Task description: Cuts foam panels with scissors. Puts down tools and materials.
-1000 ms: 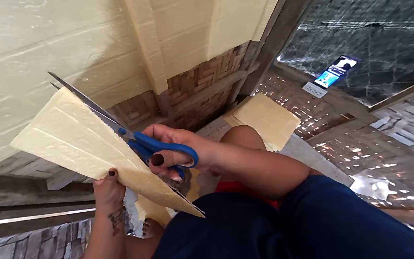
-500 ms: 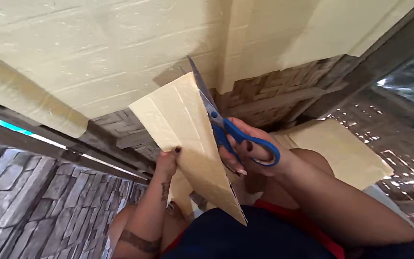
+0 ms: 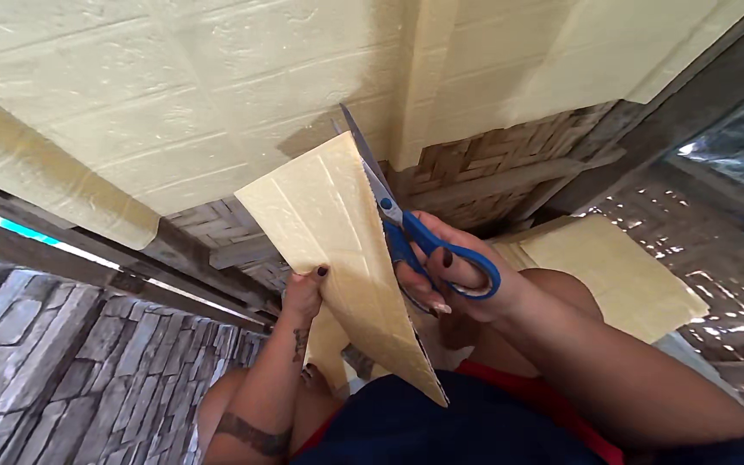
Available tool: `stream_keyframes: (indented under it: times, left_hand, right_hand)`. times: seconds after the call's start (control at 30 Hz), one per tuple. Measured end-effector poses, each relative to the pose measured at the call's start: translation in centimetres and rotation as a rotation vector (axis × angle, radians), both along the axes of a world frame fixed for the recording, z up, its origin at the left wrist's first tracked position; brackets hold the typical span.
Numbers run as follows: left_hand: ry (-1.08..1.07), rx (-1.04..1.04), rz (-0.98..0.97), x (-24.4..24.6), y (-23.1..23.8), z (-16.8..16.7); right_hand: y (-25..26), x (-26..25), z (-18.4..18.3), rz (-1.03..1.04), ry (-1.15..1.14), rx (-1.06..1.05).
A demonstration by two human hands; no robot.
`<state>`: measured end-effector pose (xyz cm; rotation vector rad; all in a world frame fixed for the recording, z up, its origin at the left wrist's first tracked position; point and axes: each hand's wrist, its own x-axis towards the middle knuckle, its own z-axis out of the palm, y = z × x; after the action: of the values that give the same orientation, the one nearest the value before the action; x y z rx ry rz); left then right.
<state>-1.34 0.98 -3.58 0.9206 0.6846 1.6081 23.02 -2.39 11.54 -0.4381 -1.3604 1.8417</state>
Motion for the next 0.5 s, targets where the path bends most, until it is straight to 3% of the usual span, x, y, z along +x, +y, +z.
stream_keyframes:
  times: [0.5]
  left_hand:
    - [-0.001,0.065,0.043,0.16,-0.16,0.17]
  right_hand:
    - [-0.83,0.04,0.70,0.087,0.023,-0.037]
